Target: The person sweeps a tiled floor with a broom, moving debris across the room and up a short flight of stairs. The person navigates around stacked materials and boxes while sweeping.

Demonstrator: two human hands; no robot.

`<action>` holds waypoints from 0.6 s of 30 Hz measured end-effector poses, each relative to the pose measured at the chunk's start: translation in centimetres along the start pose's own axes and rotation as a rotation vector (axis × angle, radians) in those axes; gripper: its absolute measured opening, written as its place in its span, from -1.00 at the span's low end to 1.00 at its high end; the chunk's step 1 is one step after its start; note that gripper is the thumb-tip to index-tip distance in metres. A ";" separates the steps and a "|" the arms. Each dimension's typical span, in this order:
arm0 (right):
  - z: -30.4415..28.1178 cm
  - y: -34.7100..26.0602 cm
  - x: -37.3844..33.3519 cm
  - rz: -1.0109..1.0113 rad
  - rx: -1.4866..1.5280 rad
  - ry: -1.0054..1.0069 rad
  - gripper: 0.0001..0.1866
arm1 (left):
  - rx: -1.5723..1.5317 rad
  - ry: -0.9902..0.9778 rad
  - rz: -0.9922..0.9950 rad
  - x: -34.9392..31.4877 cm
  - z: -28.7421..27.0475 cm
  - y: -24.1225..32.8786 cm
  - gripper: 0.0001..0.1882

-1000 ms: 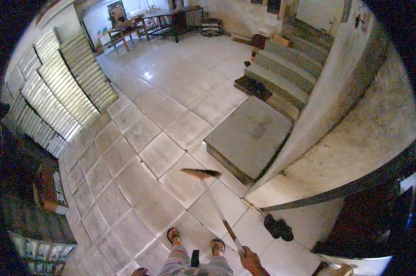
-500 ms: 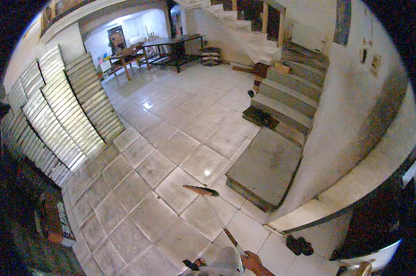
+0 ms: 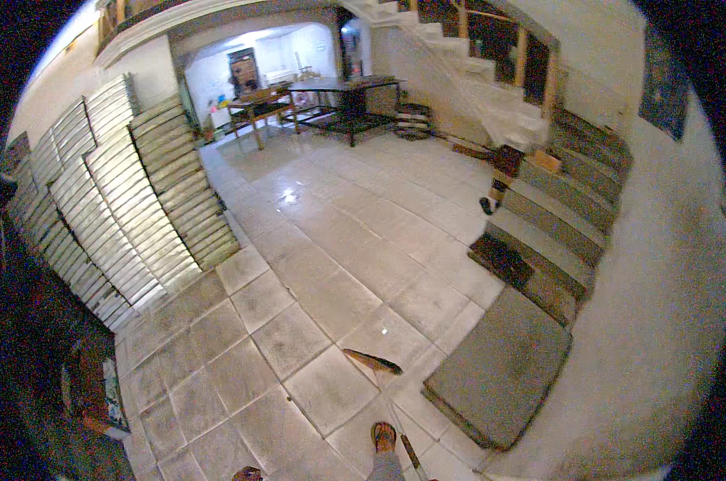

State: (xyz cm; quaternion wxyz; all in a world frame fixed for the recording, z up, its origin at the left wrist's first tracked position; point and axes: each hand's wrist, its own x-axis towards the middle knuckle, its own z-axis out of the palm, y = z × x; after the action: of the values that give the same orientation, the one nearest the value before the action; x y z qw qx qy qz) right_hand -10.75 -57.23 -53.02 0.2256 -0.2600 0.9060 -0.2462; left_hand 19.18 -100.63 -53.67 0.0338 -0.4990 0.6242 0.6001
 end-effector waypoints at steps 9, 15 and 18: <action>-11.8 -9.5 27.0 0.048 0.219 0.103 -0.57 | -0.094 0.228 -0.287 12.8 -3.5 4.2 -0.67; -13.9 -19.9 47.7 0.413 0.669 -0.193 -0.50 | -0.165 -0.050 -0.481 17.3 -8.9 2.0 -0.57; -12.2 -24.0 56.3 0.369 0.665 -0.142 -0.53 | -0.176 0.000 -0.483 25.2 -12.5 4.9 -0.56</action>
State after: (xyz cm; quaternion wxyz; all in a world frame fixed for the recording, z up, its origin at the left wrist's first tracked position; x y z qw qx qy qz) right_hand -51.61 -103.81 -45.87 0.4002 -0.0214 0.7905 -0.4631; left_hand 10.30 -126.17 -62.89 0.1326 -0.6348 0.4321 0.6267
